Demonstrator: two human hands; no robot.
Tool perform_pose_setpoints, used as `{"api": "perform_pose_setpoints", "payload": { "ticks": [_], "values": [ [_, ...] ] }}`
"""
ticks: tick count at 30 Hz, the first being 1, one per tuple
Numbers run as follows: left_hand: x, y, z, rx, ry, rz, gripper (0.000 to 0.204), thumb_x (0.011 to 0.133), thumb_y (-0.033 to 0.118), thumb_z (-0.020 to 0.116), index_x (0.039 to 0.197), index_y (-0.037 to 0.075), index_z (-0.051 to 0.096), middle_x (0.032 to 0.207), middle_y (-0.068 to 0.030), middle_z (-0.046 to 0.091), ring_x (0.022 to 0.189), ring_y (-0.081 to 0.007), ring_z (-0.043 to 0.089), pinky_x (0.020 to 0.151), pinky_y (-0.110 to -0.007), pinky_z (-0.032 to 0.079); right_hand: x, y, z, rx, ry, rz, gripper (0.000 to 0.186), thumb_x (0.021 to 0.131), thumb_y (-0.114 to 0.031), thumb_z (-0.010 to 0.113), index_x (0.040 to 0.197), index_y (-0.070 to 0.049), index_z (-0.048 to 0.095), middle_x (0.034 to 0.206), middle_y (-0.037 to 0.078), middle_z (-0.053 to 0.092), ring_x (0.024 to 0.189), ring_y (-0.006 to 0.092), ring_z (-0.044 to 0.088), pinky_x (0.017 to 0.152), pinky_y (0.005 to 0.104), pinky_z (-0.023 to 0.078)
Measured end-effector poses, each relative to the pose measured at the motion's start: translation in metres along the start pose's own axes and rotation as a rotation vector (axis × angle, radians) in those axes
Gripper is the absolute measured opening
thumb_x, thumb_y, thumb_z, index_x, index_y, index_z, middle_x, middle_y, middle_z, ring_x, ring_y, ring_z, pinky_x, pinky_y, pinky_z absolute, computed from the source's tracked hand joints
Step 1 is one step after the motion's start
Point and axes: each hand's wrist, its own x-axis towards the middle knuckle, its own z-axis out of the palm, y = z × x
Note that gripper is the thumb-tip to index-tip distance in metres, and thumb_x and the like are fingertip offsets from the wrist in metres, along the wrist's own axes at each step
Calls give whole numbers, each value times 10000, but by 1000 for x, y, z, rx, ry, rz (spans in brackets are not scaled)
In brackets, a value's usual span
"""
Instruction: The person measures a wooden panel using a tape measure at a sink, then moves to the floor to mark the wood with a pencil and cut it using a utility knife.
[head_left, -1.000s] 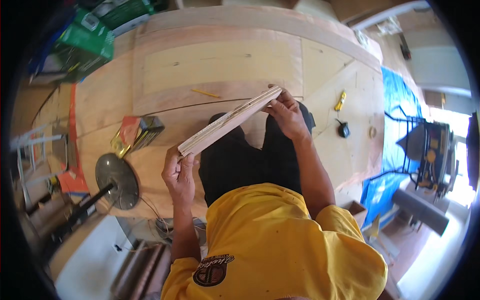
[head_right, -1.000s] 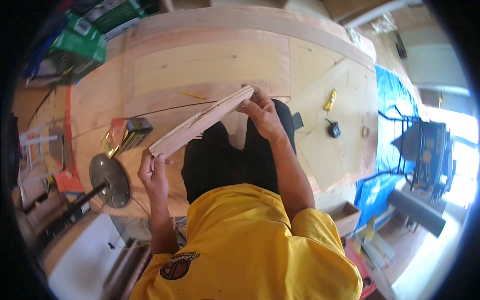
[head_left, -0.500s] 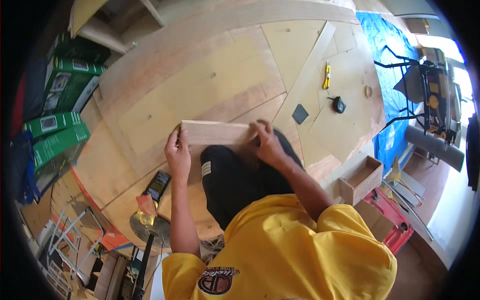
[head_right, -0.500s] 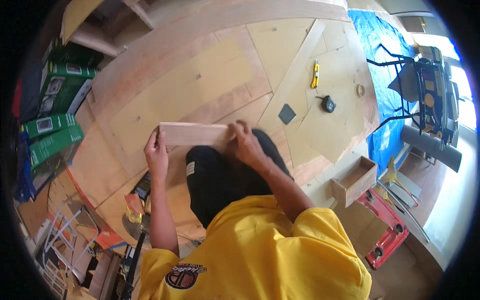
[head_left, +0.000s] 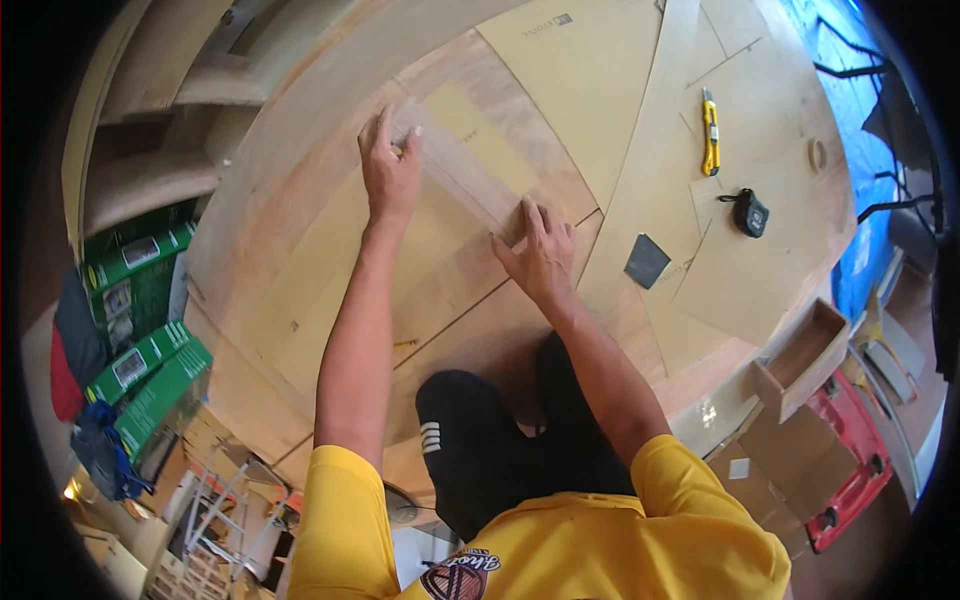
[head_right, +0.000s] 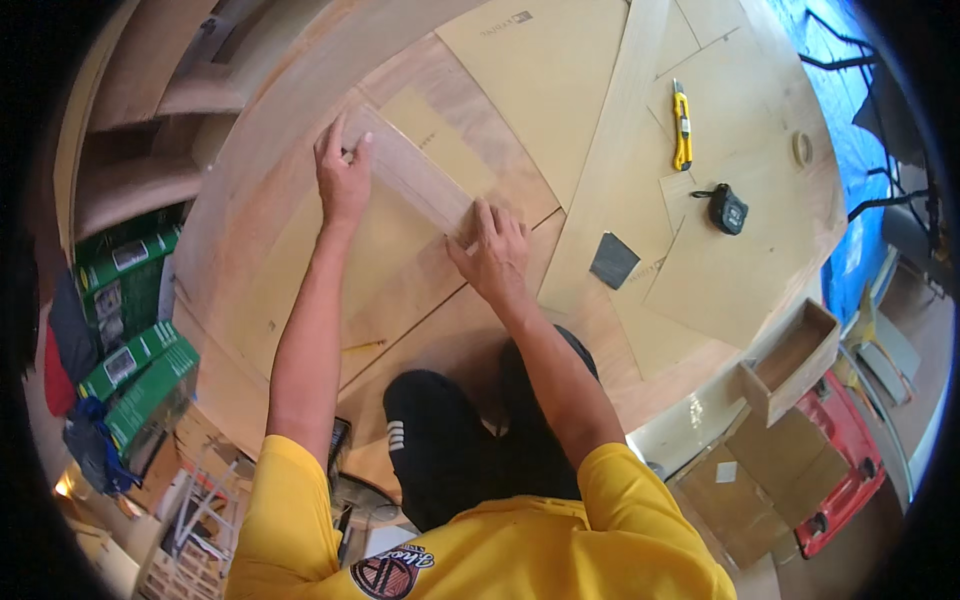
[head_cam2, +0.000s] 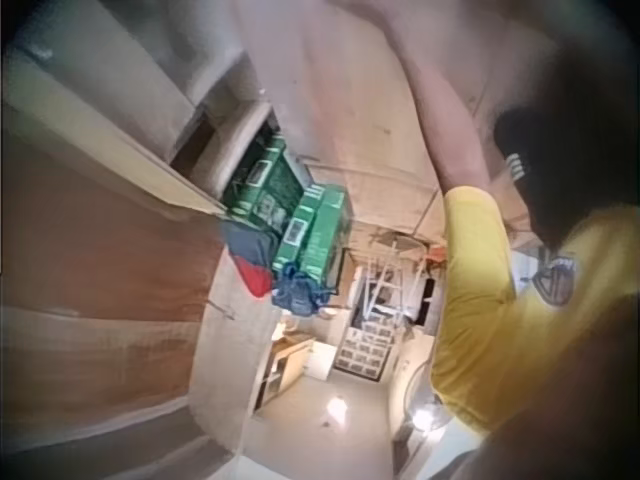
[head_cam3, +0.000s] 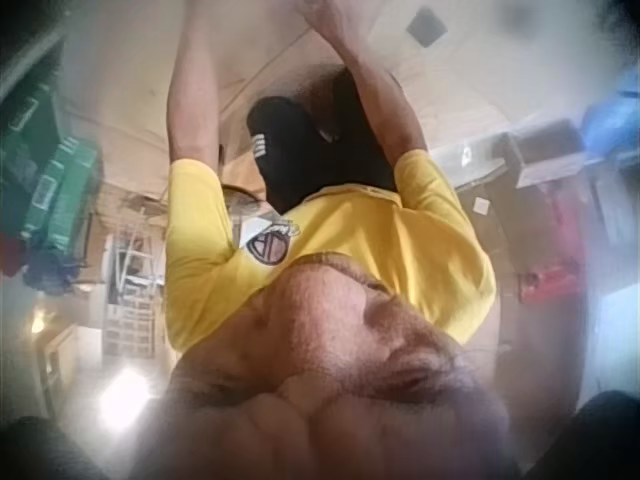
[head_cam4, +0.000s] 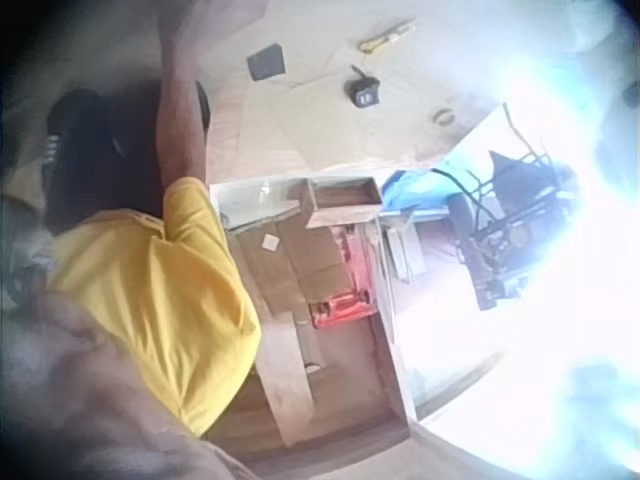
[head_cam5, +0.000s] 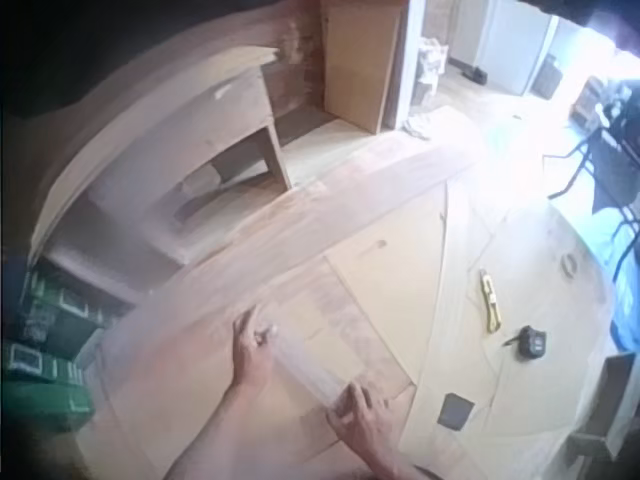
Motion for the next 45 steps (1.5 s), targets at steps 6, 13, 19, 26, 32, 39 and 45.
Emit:
{"api": "perform_pose_setpoints", "payload": {
  "ticks": [6, 13, 19, 26, 32, 39, 45],
  "values": [
    [-18, -29, 60, 231, -110, 106, 750, 962, 426, 676, 1524, 15, 396, 1536, -306, 381, 1424, -452, 367, 1147, -545, 344, 10, 24, 27, 32, 50, 116, 906, 714, -309, 889, 1474, -30, 483, 1293, 146, 584, 1138, 327, 565, 967, 475, 403],
    [-39, -53, 79, 255, -9, 157, 832, 940, 549, 625, 1516, -14, 417, 1505, -234, 463, 1395, -452, 415, 1140, -576, 322, -15, 38, 43, 23, 46, 143, 903, 700, -275, 888, 1476, -56, 483, 1322, 115, 596, 1142, 289, 577, 972, 442, 366],
    [-37, -47, 80, 330, -21, 190, 827, 938, 581, 600, 1517, 12, 440, 1441, -230, 509, 1378, -452, 428, 1135, -595, 310, -5, 40, 41, 78, 96, 133, 930, 665, -230, 907, 1474, -64, 479, 1278, 106, 634, 1124, 283, 606, 963, 437, 370],
    [-35, -49, 83, 400, -35, 225, 781, 957, 576, 560, 1541, 74, 433, 1445, -218, 482, 1395, -437, 400, 1143, -597, 294, -4, 47, 43, 57, 128, 99, 946, 658, -254, 918, 1469, -65, 468, 1291, 127, 638, 1136, 306, 613, 982, 454, 383],
    [-33, -48, 84, 386, -23, 232, 778, 960, 579, 550, 1541, 75, 431, 1450, -212, 482, 1394, -436, 403, 1144, -596, 293, -1, 44, 45, 11, 168, 95, 936, 657, -300, 923, 1447, -59, 484, 1313, 116, 630, 1120, 307, 613, 979, 450, 393],
    [-35, -53, 86, 394, -18, 234, 789, 965, 596, 542, 1537, 64, 433, 1453, -218, 484, 1389, -439, 408, 1135, -599, 298, -6, 49, 50, 78, 166, 98, 948, 678, -300, 911, 1475, -47, 463, 1317, 105, 627, 1118, 290, 596, 978, 442, 380],
    [-34, -47, 84, 389, -38, 218, 799, 972, 612, 520, 1542, 59, 426, 1459, -235, 485, 1385, -444, 411, 1136, -602, 293, -5, 48, 43, 58, 124, 86, 929, 677, -261, 918, 1463, -40, 474, 1305, 113, 639, 1099, 288, 607, 953, 424, 381]
  ]
}}
